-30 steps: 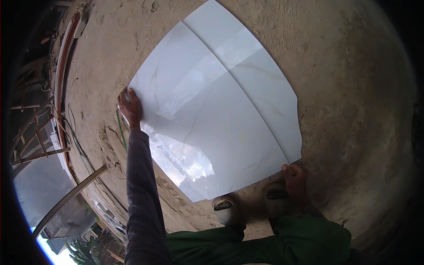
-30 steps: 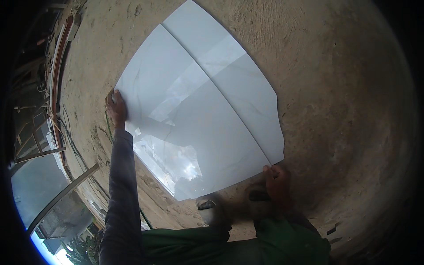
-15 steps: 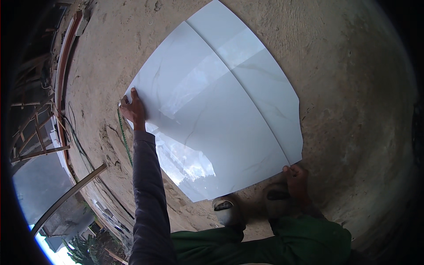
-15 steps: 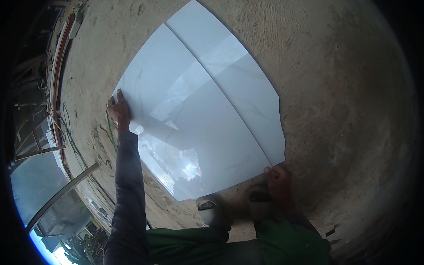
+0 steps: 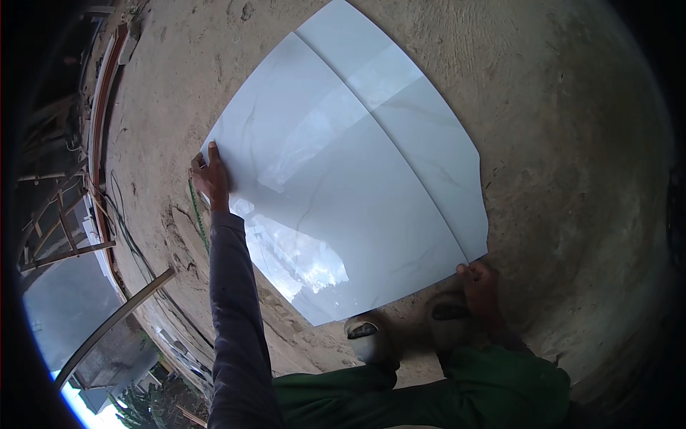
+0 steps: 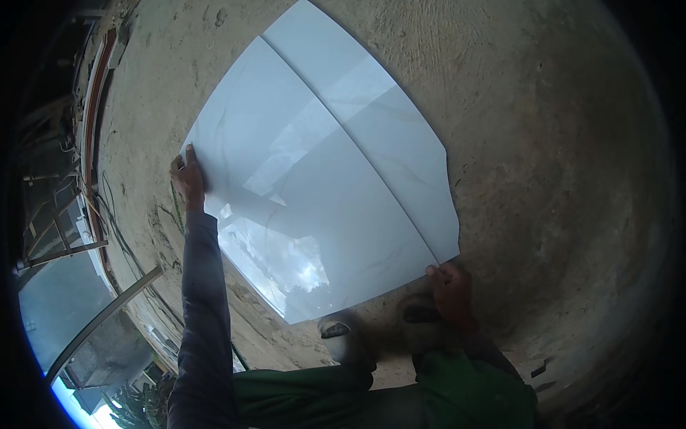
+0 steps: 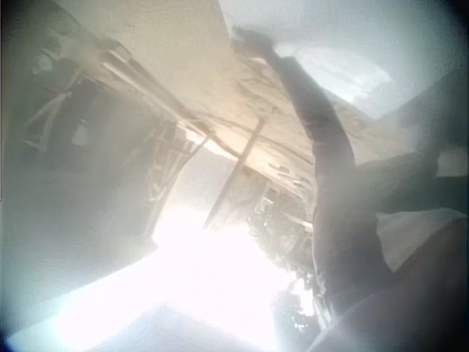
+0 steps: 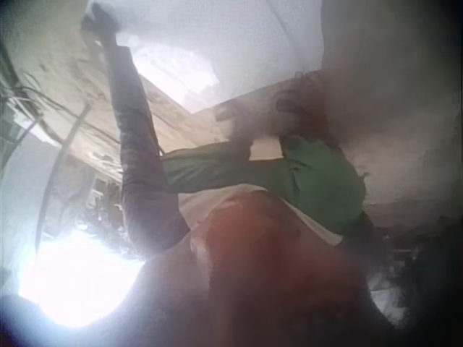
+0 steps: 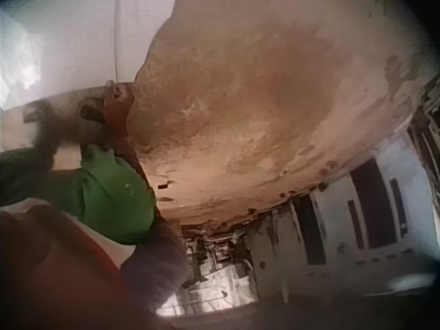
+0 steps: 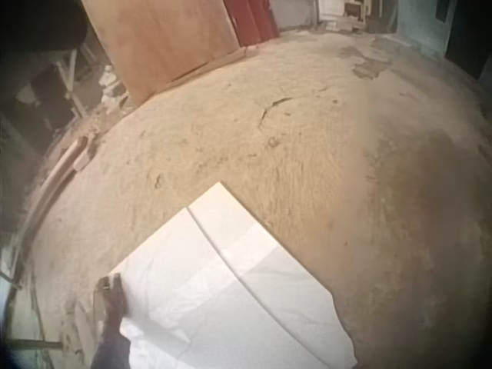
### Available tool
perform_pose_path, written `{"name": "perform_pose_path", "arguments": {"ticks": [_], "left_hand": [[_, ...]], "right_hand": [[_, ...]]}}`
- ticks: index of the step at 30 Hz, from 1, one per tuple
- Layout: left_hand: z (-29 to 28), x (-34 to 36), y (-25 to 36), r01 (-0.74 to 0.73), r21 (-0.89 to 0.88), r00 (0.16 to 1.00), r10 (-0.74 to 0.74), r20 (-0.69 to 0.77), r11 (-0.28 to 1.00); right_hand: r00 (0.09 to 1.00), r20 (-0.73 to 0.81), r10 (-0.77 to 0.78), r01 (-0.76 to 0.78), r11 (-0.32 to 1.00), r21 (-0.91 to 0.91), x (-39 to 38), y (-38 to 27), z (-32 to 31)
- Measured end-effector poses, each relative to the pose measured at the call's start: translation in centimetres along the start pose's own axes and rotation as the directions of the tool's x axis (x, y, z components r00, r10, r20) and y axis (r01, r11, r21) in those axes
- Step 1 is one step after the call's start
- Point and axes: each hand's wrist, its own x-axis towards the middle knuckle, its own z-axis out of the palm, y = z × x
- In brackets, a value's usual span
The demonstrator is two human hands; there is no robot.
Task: The person measures a tile with a measuring tape, marks it with a pencil, then picks up and handles the tile and other tile pieces, eventually using an angle grinder to cut the tile while holding it by hand.
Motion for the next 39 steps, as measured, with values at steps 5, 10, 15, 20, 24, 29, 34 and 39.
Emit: {"name": "perform_pose_path", "arguments": {"ticks": [5, 10, 15, 20, 24, 29, 34, 39], "left_hand": [[0.4, 0.4, -0.3, -0.016, -0.033, 0.999, 0.018, 0.036, 0.999], [0.6, 2.3, -0.7, -0.053, -0.042, 0.996, 0.056, 0.064, 0.998], [0.0, 2.7, -0.1, -0.03, -0.115, 0.977, 0.053, 0.207, 0.993], [-0.7, 3.5, -0.1, -0.015, -0.139, 0.957, 0.055, 0.285, 0.99], [-0.5, 3.8, -0.6, -0.01, -0.136, 0.957, 0.049, 0.287, 0.991], [-0.5, 3.9, -0.8, 0.001, -0.179, 0.951, 0.054, 0.305, 0.984], [-0.1, 3.6, -0.6, -0.012, -0.187, 0.948, 0.07, 0.31, 0.982], [-0.2, 4.2, -2.0, -0.051, -0.159, 0.955, 0.095, 0.282, 0.986]], "right_hand": [[1.0, 0.004, -0.002, 0.002, 0.999, 0.054, 0.0, -0.7, 0.1], [1.0, 0.013, -0.001, 0.001, 0.999, 0.047, 0.0, 0.1, 0.1], [1.0, 0.013, 0.025, -0.025, 0.999, 0.036, 0.0, 0.1, 0.1], [0.999, 0.025, 0.023, -0.023, 1.0, 0.004, 0.1, 0.8, -0.1], [1.0, 0.011, 0.01, -0.01, 0.999, 0.047, 0.0, 0.5, 0.3], [1.0, 0.014, 0.021, -0.022, 0.998, 0.054, -0.1, -0.6, 0.2], [1.0, 0.0, 0.011, -0.011, 0.998, 0.061, -0.2, 0.2, 0.1], [1.0, 0.007, 0.009, -0.009, 0.998, 0.068, -0.1, 0.5, 0.5]]}}
